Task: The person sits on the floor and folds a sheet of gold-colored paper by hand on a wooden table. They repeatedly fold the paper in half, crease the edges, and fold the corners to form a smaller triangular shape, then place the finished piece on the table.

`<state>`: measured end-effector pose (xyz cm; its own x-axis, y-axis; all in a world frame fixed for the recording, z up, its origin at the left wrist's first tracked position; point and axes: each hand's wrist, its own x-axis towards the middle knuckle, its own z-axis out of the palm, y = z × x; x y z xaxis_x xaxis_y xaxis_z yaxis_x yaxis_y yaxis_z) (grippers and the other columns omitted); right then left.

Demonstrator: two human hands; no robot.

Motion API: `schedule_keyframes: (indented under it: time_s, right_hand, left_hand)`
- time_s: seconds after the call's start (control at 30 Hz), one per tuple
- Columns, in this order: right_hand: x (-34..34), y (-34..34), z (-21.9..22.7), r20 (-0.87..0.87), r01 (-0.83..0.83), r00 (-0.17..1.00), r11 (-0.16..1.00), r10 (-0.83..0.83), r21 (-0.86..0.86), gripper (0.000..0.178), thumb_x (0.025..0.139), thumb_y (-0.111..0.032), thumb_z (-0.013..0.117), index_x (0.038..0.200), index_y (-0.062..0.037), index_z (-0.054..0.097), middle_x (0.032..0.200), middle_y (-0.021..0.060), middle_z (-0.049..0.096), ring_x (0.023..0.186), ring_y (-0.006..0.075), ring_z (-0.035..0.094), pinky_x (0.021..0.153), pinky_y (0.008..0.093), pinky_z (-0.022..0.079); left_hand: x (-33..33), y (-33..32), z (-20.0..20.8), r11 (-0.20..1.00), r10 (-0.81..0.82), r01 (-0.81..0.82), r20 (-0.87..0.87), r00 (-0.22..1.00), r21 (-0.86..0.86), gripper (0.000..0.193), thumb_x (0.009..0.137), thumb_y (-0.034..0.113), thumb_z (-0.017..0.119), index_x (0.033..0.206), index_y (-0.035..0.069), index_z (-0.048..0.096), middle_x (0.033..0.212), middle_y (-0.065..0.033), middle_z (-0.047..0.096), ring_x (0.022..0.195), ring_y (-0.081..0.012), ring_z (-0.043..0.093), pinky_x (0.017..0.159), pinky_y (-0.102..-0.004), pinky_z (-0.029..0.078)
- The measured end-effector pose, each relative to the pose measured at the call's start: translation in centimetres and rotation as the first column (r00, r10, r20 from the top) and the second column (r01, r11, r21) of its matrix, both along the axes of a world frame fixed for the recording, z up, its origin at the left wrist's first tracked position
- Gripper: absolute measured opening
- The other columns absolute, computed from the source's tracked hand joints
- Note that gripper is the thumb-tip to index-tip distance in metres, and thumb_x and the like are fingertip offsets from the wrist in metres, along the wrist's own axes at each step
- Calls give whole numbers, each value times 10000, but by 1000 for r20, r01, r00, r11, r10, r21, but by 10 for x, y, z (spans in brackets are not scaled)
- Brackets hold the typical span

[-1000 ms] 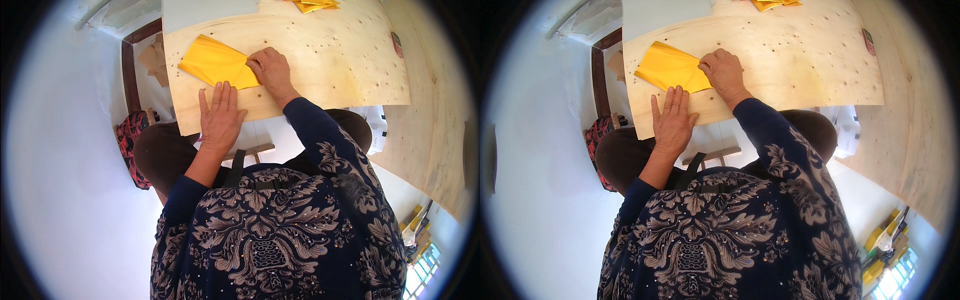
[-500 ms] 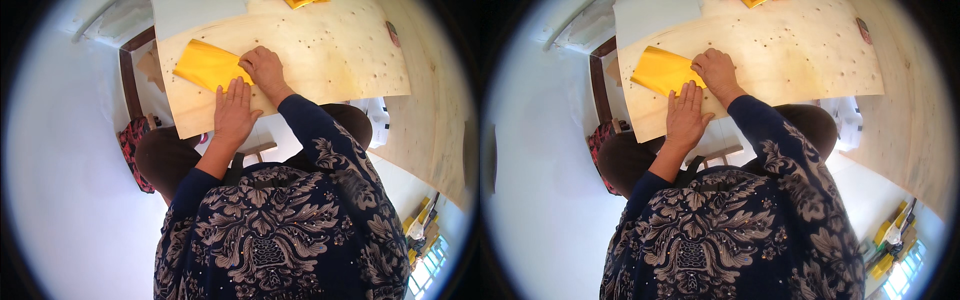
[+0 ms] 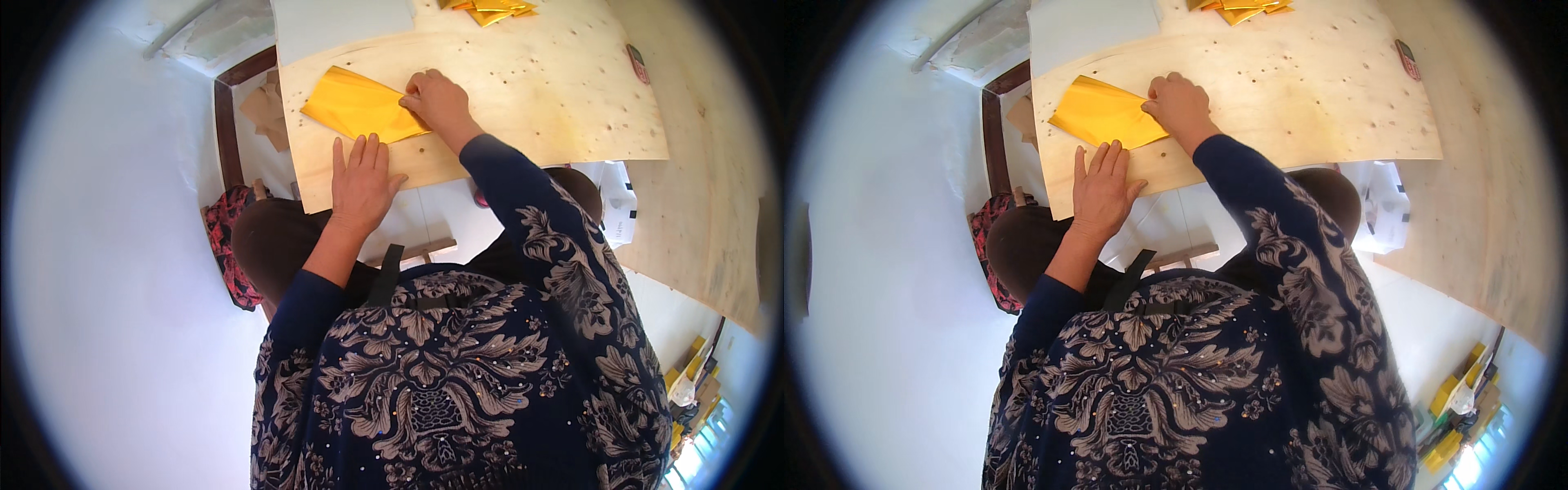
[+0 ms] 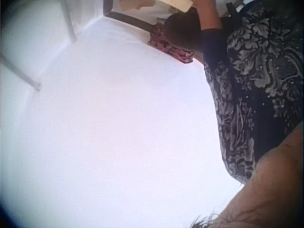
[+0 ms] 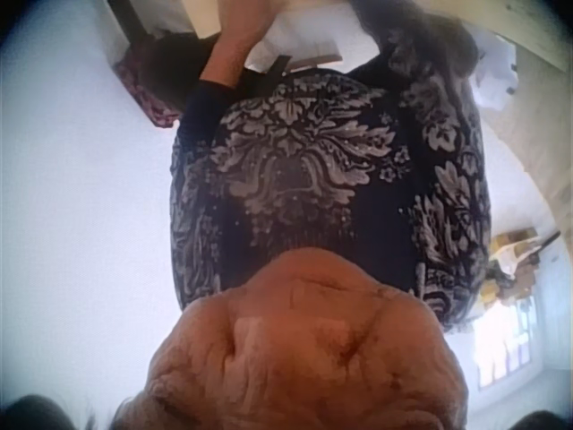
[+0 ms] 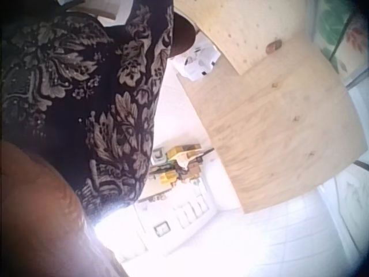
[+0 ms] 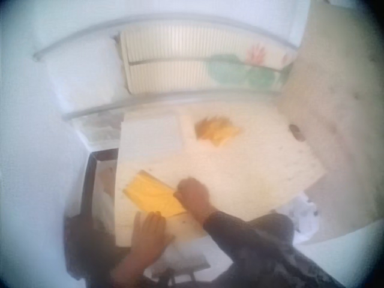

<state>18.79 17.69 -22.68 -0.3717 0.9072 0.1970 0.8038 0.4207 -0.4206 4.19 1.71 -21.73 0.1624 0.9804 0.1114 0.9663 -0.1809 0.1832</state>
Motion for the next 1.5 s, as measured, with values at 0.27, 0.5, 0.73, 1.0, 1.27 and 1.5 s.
schedule_keyframes:
  time_s: [0.27,0.5,0.73,1.0,1.27,1.5]
  right_hand:
    - [-8,11,26,300,82,954,961,1,-263,309,731,-397,755,903,-142,722,930,83,717,910,270,686,750,406,535]
    - [1,4,22,293,71,955,940,32,-334,339,716,-430,758,880,-137,711,898,78,720,883,268,685,744,391,531]
    - [6,-32,12,49,197,980,939,-191,-281,305,705,-357,744,865,-98,739,877,116,717,867,299,687,709,416,531]
    - [14,-123,6,-452,-37,785,698,-423,-715,234,777,-225,744,836,-4,698,699,72,671,603,143,608,561,273,455]
    - [15,-175,16,-558,-110,626,647,-544,-754,277,844,-244,755,963,-14,659,777,19,639,661,84,555,566,225,400]
    - [36,-151,103,-341,-80,912,916,226,394,405,780,-302,788,1069,-52,654,885,112,658,785,244,638,851,366,463]
  left_hand:
    - [-10,-3,-10,1000,-19,17,63,998,20,554,910,394,599,1321,29,535,1450,-152,470,1391,-301,372,1180,-514,162]
    - [-29,-14,-18,984,62,-105,275,959,143,455,898,316,628,1260,45,575,1354,-169,549,1304,-323,458,1130,-484,288]
    - [-30,-48,-17,828,553,-207,821,143,-521,444,960,342,608,1192,-34,564,1056,-162,668,904,-231,666,794,-347,546]
    - [8,-69,-9,699,705,129,648,-289,-703,445,960,374,599,1168,-17,561,1078,-151,658,933,-253,678,752,-349,574]
    - [2,-57,-7,759,616,-55,744,-258,-648,225,975,227,596,1084,31,605,992,-73,675,829,-171,673,698,-290,556]
    - [-55,-40,70,975,180,-88,488,854,-206,181,868,195,680,891,16,659,699,-117,633,625,-217,612,604,-340,476]
